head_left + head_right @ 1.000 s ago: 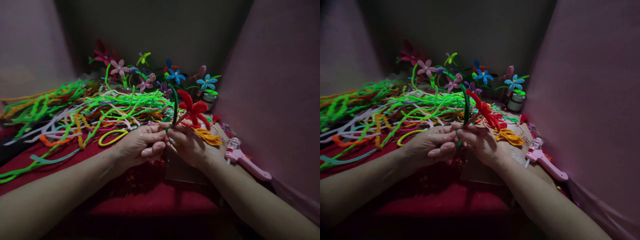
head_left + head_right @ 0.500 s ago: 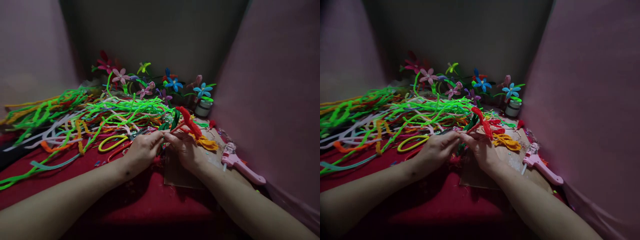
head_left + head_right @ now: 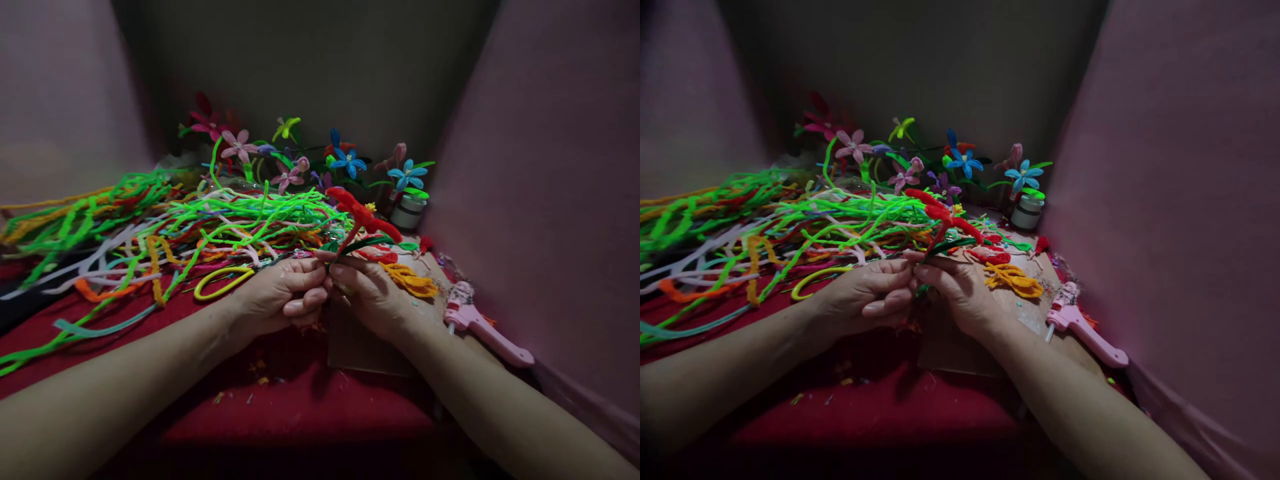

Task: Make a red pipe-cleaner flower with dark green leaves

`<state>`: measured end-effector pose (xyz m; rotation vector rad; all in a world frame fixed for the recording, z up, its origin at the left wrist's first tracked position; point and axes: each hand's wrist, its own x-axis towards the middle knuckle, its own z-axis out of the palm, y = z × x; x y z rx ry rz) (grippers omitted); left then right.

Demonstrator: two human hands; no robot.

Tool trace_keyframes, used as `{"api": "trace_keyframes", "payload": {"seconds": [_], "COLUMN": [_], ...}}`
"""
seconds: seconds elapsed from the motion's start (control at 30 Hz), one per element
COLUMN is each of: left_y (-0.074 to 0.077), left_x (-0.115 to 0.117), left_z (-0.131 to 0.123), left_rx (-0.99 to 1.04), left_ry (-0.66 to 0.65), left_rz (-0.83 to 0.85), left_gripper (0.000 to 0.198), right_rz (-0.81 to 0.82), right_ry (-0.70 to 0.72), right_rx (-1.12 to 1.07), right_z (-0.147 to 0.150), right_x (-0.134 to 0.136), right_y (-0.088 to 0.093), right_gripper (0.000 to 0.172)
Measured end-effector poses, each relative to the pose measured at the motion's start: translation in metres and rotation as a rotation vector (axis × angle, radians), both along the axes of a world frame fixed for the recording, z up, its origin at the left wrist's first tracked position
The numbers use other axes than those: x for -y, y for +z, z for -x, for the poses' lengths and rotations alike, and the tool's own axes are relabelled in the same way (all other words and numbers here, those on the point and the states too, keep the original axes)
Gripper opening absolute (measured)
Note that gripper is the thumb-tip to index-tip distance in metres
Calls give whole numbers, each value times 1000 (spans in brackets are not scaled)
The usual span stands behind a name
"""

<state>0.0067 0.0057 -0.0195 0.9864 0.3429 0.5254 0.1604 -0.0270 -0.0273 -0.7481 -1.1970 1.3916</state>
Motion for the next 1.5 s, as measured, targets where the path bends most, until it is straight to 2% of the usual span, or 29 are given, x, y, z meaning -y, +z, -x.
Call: {"api": "trace_keyframes", "payload": {"seconds": [0.1,0.17,0.23,0.33,0.4,0.43,0.5,0.67,0.83,0.97,1.1,1.23,1.37,1.5], "left_y": [3,6,9,8,6,5,5,6,0,-2,-3,-2,-2,-5], "left_x": [1,4,7,9,9,9,8,5,0,-5,-6,-6,-6,-7], "left_z": [0,-1,-3,-5,-5,-5,-5,-3,-1,-1,-2,-4,-5,-3], "left_rx": [9,-56,-203,-394,-398,-387,-370,-242,-80,-38,-22,-32,-45,-57], "left_ry": [-36,21,153,416,531,538,465,203,48,14,-13,-24,-4,-6], "left_rz": [-13,-127,-357,-785,-947,-958,-843,-403,-181,-118,-125,-148,-134,-103], "left_gripper": [14,17,19,16,17,19,19,23,20,17,18,16,18,16], "right_rz": [1,7,10,-56,-130,-152,-162,-225,-314,-359,-374,-285,-69,48], "right_ry": [-14,-70,-128,-187,-235,-244,-231,-193,-219,-220,-220,-181,18,183], "right_rx": [-30,-17,20,68,79,89,128,244,308,330,289,229,72,2], "right_z": [0,0,-1,0,1,1,0,-5,-5,-4,-5,-8,-13,-18], "right_x": [0,0,0,-1,-1,-2,-2,0,0,-3,-4,-7,-12,-16], "right_y": [1,0,-1,-3,-5,-5,-6,-4,0,0,-3,-6,-6,-2], "right_gripper": [20,17,18,18,17,16,16,22,21,22,21,20,24,29]}}
